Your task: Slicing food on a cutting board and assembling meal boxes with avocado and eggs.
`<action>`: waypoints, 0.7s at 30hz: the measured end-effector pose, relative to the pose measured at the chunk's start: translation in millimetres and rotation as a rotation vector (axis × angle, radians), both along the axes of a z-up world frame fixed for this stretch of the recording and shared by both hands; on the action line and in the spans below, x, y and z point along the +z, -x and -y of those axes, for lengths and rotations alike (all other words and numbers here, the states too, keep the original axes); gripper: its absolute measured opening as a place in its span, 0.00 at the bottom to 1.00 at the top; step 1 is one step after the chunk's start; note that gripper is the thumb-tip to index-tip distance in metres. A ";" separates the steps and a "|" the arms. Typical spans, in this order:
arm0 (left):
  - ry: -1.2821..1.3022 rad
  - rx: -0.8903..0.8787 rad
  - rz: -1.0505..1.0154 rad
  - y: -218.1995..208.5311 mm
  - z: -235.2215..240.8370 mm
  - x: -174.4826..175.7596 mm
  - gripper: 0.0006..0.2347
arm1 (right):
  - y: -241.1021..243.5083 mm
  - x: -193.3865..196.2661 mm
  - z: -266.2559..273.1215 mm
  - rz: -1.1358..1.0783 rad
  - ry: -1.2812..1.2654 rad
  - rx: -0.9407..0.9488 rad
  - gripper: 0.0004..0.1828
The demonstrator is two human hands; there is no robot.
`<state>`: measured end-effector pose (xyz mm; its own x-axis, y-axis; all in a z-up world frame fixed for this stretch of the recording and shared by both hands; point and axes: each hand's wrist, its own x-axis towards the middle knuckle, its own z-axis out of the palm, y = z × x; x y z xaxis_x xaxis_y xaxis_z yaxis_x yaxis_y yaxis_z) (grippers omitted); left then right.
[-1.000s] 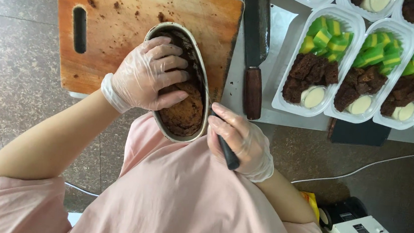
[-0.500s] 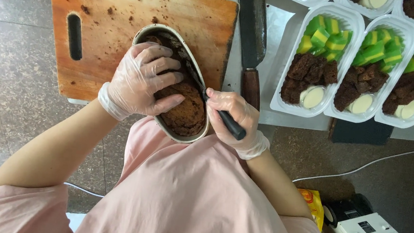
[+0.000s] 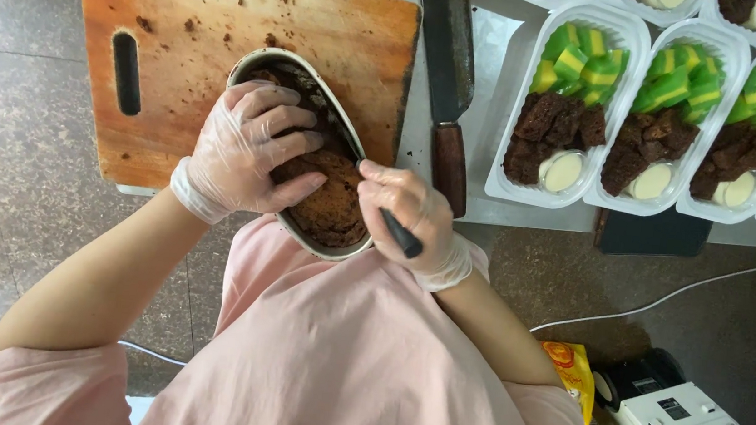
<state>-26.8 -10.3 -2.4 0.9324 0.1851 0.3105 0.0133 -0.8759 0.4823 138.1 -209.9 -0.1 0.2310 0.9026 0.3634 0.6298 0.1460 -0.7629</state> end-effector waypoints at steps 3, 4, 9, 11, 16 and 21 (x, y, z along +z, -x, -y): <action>0.012 -0.005 0.002 -2.1 0.0 2.5 0.13 | -18.0 -18.1 -2.2 -0.253 -0.026 -0.036 0.08; 0.012 -0.006 0.002 -1.0 3.1 3.0 0.13 | -22.3 -17.4 -3.6 -0.253 -0.026 -0.036 0.08; -0.027 0.194 -0.090 7.7 26.8 7.5 0.14 | -33.4 9.6 -11.4 -0.466 0.058 0.033 0.08; -0.041 0.303 -0.141 8.5 35.2 12.4 0.17 | -37.4 24.5 2.4 -0.494 0.009 -0.018 0.09; -0.121 0.465 -0.235 -3.6 52.2 13.2 0.25 | -56.8 50.6 37.2 -0.601 -0.068 -0.170 0.11; -0.037 0.234 -0.199 -22.4 56.8 8.5 0.34 | -66.8 66.0 49.8 -0.535 -0.087 -0.209 0.11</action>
<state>-4.4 -67.1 6.1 0.9089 0.3942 0.1361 0.3080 -0.8546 0.4180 204.9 -259.7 65.9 0.5728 0.7901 0.2181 0.1825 0.1365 -0.9737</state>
